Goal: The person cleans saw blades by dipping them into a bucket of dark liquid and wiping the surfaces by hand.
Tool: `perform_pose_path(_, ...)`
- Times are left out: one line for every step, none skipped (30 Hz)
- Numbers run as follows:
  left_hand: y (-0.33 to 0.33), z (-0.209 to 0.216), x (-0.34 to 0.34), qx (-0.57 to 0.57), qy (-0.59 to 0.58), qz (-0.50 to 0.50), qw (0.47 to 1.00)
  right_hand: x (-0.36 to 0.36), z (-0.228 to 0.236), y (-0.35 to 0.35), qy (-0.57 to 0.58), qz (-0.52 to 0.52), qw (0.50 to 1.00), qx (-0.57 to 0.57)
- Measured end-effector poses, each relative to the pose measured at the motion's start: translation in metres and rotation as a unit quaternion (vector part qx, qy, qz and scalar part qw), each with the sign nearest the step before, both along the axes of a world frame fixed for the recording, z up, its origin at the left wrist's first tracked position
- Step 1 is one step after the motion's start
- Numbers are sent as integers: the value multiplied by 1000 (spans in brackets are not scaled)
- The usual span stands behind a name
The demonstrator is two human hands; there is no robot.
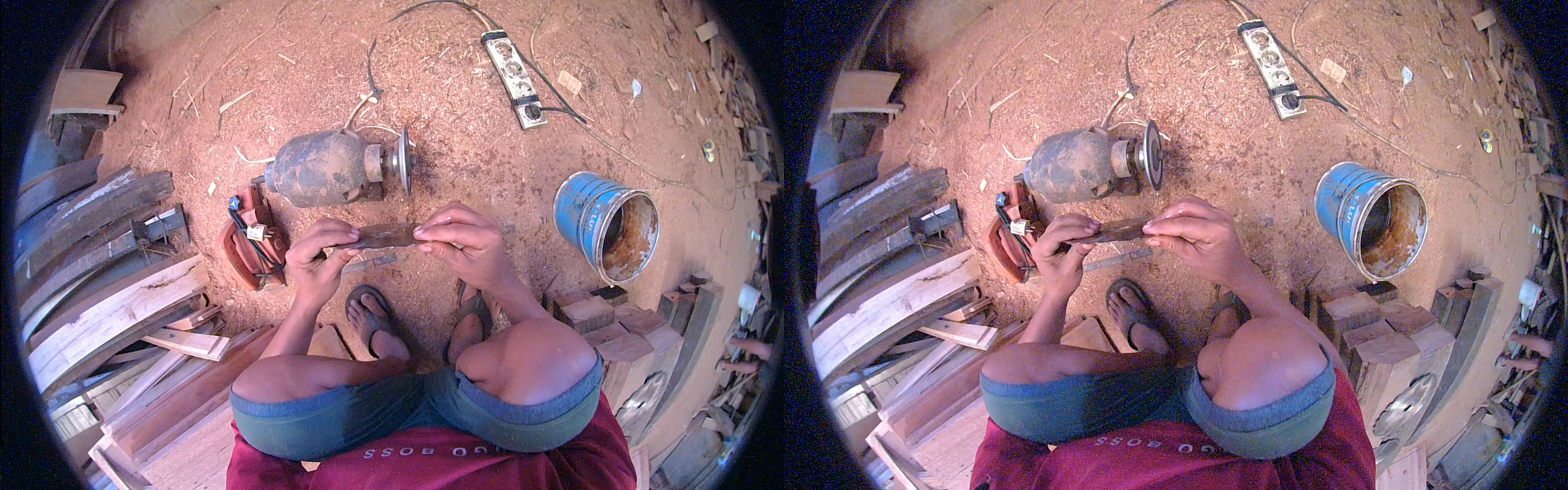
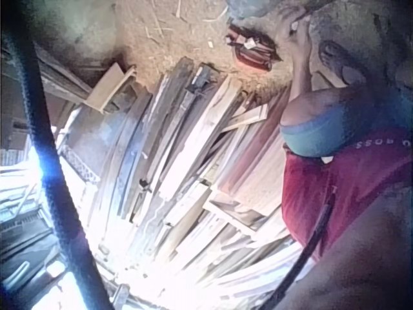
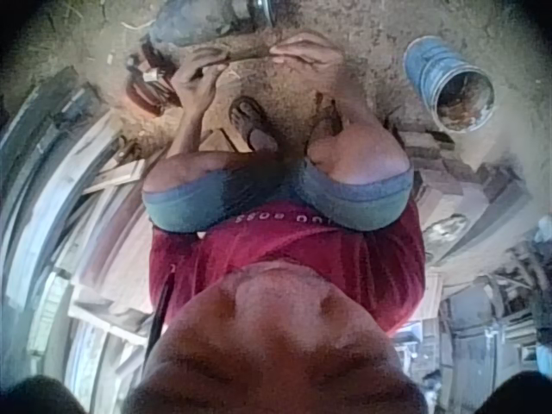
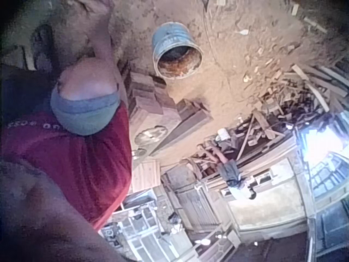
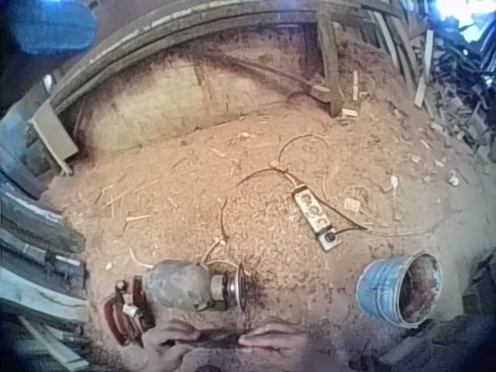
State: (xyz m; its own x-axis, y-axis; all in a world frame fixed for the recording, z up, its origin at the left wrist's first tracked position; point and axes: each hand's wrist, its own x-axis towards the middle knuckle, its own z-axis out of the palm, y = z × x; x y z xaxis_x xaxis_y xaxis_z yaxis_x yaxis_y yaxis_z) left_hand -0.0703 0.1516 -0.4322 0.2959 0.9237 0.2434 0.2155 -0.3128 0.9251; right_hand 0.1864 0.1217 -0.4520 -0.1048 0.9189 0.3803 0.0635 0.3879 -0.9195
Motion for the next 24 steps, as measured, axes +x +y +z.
perform_pose_path(0,3,0,0,0,1,1000,0,1,0,8,0,1000,-3)
perform_pose_path(1,6,1,11,2,-1,1000,0,3,-1,14,0,1000,-6)
perform_pose_path(1,7,1,22,3,-3,1000,0,4,-1,13,0,1000,-8)
perform_pose_path(1,6,2,21,2,-3,1000,1,6,-2,13,-2,1000,-9)
perform_pose_path(0,6,1,23,-6,-4,1000,1,7,-2,15,-3,1000,-9)
perform_pose_path(0,6,0,24,-14,-4,1000,0,8,-2,15,-2,1000,-10)
perform_pose_path(0,6,0,24,-14,-3,1000,0,9,-1,20,-1,1000,-7)
perform_pose_path(-1,8,0,29,-14,-3,999,0,9,-1,25,0,1000,-3)
perform_pose_path(-1,9,0,34,-14,-2,999,-1,10,-1,25,1,1000,-3)
perform_pose_path(-1,10,-1,34,-14,-2,999,-2,11,-2,29,-1,999,-15)
perform_pose_path(-2,12,0,31,-6,0,1000,-2,12,-2,32,-2,999,-27)
perform_pose_path(-2,13,0,27,1,3,1000,-2,12,-2,31,-3,999,-27)
perform_pose_path(-2,14,1,27,0,2,1000,-2,11,-2,34,-10,999,-21)
perform_pose_path(-2,15,1,26,3,3,1000,-3,10,-2,37,-16,999,-14)
perform_pose_path(-2,15,1,24,6,4,1000,-3,10,-2,38,-16,999,-14)
perform_pose_path(-2,16,1,24,7,4,1000,-3,11,-2,37,-15,999,-17)
perform_pose_path(-2,16,1,26,10,6,1000,-2,12,-2,36,-14,999,-20)
perform_pose_path(-2,16,1,29,13,7,999,-2,11,-3,35,-15,999,-20)
perform_pose_path(-2,16,2,29,13,6,999,-3,11,-3,37,-17,999,-25)
perform_pose_path(-2,17,2,25,14,8,1000,-3,11,-4,38,-19,999,-31)
perform_pose_path(-2,17,2,22,14,10,1000,-2,12,-4,37,-19,999,-30)
perform_pose_path(-1,16,3,22,14,9,1000,0,15,-3,23,-13,999,-38)
perform_pose_path(-2,13,2,16,20,17,1000,0,15,-4,10,-7,999,-47)
perform_pose_path(-3,10,1,10,26,24,999,-1,13,-4,11,-7,999,-47)
